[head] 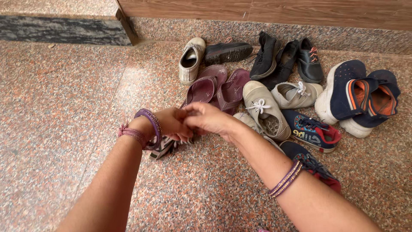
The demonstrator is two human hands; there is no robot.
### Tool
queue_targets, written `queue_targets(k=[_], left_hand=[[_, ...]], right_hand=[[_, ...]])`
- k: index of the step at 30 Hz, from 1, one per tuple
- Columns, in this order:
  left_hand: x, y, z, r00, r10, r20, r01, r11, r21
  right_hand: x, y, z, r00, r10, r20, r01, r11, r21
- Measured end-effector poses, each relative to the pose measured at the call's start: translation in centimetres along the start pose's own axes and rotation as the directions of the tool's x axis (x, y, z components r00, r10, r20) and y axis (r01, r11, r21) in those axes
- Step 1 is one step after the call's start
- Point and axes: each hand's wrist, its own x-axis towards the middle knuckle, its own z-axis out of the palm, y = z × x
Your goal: The person removes laces from several pairs of shoes and then re-laces them. They handle multiple shoes, including white sneakers and a blue shoe, by hand, pulling out old laces and threading new ones through the eyelets.
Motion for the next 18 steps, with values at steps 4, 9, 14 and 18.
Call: queue_targets(k=[4, 9, 14, 18], left_hand=[[0.3, 0.9, 0.4, 0.975, -0.030, 0.220, 0.008, 0.995, 0.099], [5.6, 1.1, 0.4, 0.985, 0.083, -0.154, 0.026, 0.800, 0.600], [10.5, -1.5, -0.2, 0.907, 0.181, -0.380, 0.127, 0.743, 0.657], [12.9, -1.7, -0.7, 0.923, 0.218, -0.317, 0.046, 0.756, 0.653]], right_hand=[[-0.5, 1.6, -3.4, 0.914, 0.203, 0.351, -0.125, 0.965, -0.231], [0.7, 4.9, -5.5, 0.919, 0.296, 0.260, -0.149, 0.872, -0.466], [1.8, 6.2, -10.9, 0.999, -0.002, 0.039, 0.017, 0.930, -0.366], [2.0, 6.0, -14.9, 0.995, 0.035, -0.097, -0.079, 0.862, -0.501]])
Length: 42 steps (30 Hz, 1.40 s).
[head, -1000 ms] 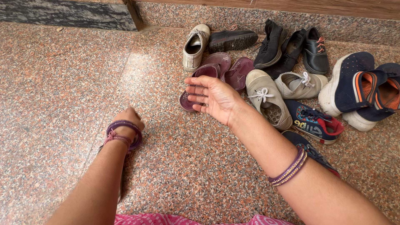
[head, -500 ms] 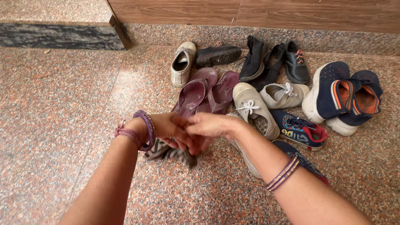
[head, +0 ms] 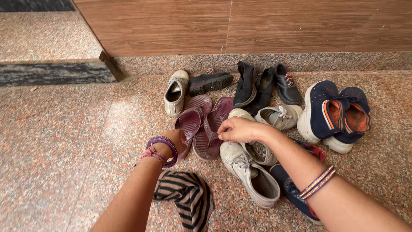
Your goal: The person removes laces from several pairs of shoes and then re-laces them. They handle multiple shoes, including white sneakers and a blue shoe, by hand, pulling out old laces and threading new ones through the eyelets.
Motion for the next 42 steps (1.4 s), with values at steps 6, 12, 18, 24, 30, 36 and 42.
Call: queue_targets(k=[6, 12, 18, 24, 30, 36, 42], left_hand=[[4.1, 2.3, -3.7, 0.983, 0.107, 0.150, -0.140, 0.964, 0.226], [5.1, 3.2, -3.6, 0.965, 0.142, 0.221, -0.229, 0.867, 0.443], [6.1, 2.8, -1.4, 0.997, -0.046, 0.067, 0.043, 0.998, 0.041], [9.3, 1.3, 1.2, 0.996, -0.018, -0.089, 0.005, 0.990, -0.143], [12.7, -4.0, 0.2, 0.994, -0.081, 0.077, 0.110, 0.851, -0.514], [12.1, -4.1, 1.1, 0.975, -0.077, 0.209, 0.200, 0.719, -0.665], [13.2, 1.2, 3.9, 0.993, -0.092, 0.077, 0.119, 0.829, -0.547]], right_hand=[[1.1, -0.3, -2.4, 0.992, -0.108, -0.060, 0.091, 0.966, -0.241], [0.6, -2.1, 0.3, 0.993, 0.066, -0.099, -0.096, 0.940, -0.327], [1.7, -2.0, 4.5, 0.960, -0.207, -0.188, -0.003, 0.665, -0.747], [3.5, -0.6, 4.9, 0.933, -0.265, -0.245, 0.057, 0.777, -0.627], [3.1, -0.2, 1.9, 0.918, -0.123, -0.377, 0.170, 0.981, 0.095], [2.7, -2.9, -0.8, 0.802, 0.192, -0.565, 0.331, 0.645, 0.689], [2.6, -3.9, -1.4, 0.916, 0.231, -0.328, 0.329, 0.034, 0.944]])
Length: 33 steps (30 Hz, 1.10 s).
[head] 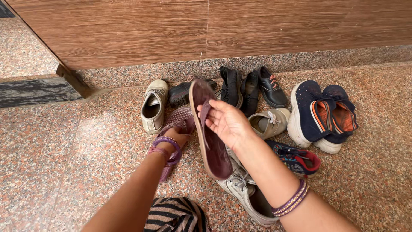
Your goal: The person removes laces from several pairs of shoes and then re-laces them. They handle multiple shoes, including white sneakers and a blue shoe, by hand, pulling out old laces and threading new ones through the eyelets.
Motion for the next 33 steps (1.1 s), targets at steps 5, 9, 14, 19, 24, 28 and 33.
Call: queue_targets(k=[5, 9, 14, 19, 24, 28, 33], left_hand=[[-0.3, 1.0, 1.7, 0.985, -0.169, -0.039, 0.130, 0.866, -0.483], [-1.6, 0.1, 0.3, 0.982, -0.179, 0.064, 0.181, 0.781, -0.598], [-2.2, -2.7, 0.2, 0.998, 0.053, -0.038, -0.064, 0.902, -0.428], [-0.8, -3.9, 2.6, 0.986, -0.040, -0.164, 0.067, 0.985, 0.161], [-0.1, -2.4, 4.8, 0.961, -0.078, -0.264, 0.121, 0.981, 0.151], [-0.8, -1.1, 4.4, 0.934, -0.214, -0.287, 0.163, 0.968, -0.191], [-3.3, -0.4, 3.8, 0.896, -0.090, -0.434, 0.087, 0.996, -0.027]], right_hand=[[0.2, 3.2, -1.9, 0.986, 0.140, -0.090, -0.130, 0.986, 0.101], [0.5, 6.0, -2.0, 0.974, 0.179, -0.139, -0.162, 0.979, 0.126], [-0.4, 8.4, 0.6, 0.964, 0.248, -0.097, -0.257, 0.962, -0.092], [-2.1, 10.0, 2.8, 0.973, 0.193, -0.129, -0.231, 0.742, -0.630], [-1.8, 9.7, 1.6, 0.994, -0.059, -0.097, -0.049, 0.550, -0.833], [-1.0, 9.5, -0.1, 0.995, -0.098, -0.014, 0.043, 0.555, -0.831], [-0.9, 10.0, -1.5, 0.998, -0.067, -0.014, 0.027, 0.575, -0.818]])
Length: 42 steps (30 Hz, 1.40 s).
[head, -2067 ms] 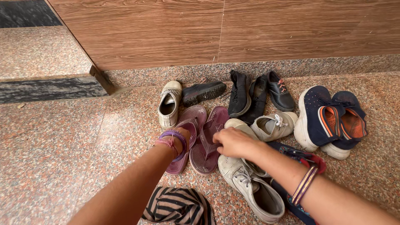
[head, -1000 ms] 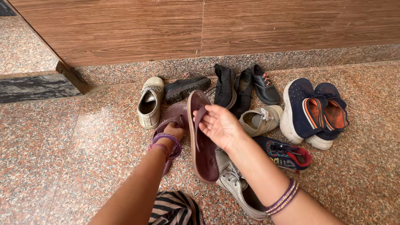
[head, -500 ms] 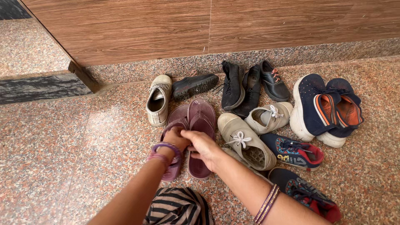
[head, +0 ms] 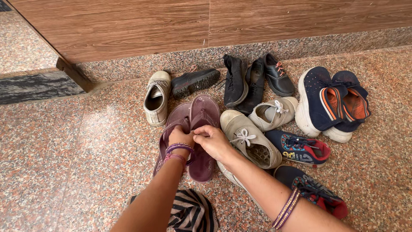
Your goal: The person removes laces from several pairs of shoes and then re-laces them. They handle multiple shoes, including white sneakers and a blue shoe, by hand, pulling out old laces and threading new ones through the eyelets.
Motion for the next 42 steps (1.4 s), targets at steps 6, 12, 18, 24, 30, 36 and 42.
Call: queue_targets(k=[6, 12, 18, 24, 30, 36, 42], left_hand=[[-1.4, -1.5, -6.3, 0.994, 0.100, -0.039, -0.098, 0.993, 0.060], [-1.3, -4.4, -13.5, 0.996, 0.006, -0.083, -0.002, 0.999, 0.049], [1.0, -9.2, -19.4, 0.974, -0.140, -0.176, 0.132, 0.990, -0.057], [3.8, -13.5, -23.6, 0.936, -0.167, -0.310, 0.213, 0.970, 0.118], [8.4, -15.2, -25.4, 0.935, -0.168, -0.313, 0.225, 0.962, 0.154], [12.2, -14.2, -23.9, 0.884, -0.333, -0.327, 0.363, 0.931, 0.034], [9.6, -7.5, -14.7, 0.893, 0.307, -0.331, -0.208, 0.931, 0.301]], right_hand=[[0.0, -1.5, 0.6, 0.998, -0.007, 0.058, 0.006, 1.000, 0.020], [-0.3, -4.1, 3.2, 0.970, -0.017, 0.244, 0.004, 0.998, 0.055], [-0.1, -4.9, 5.0, 0.958, -0.010, 0.288, 0.034, 0.997, -0.075], [0.1, -5.3, 6.7, 0.945, 0.045, 0.325, 0.004, 0.988, -0.152], [0.5, -5.0, 7.8, 0.936, 0.033, 0.351, 0.028, 0.986, -0.167], [0.8, -4.6, 7.8, 0.944, 0.112, 0.309, -0.037, 0.970, -0.240], [0.3, -4.3, 7.6, 0.948, 0.058, 0.312, 0.019, 0.971, -0.239]])
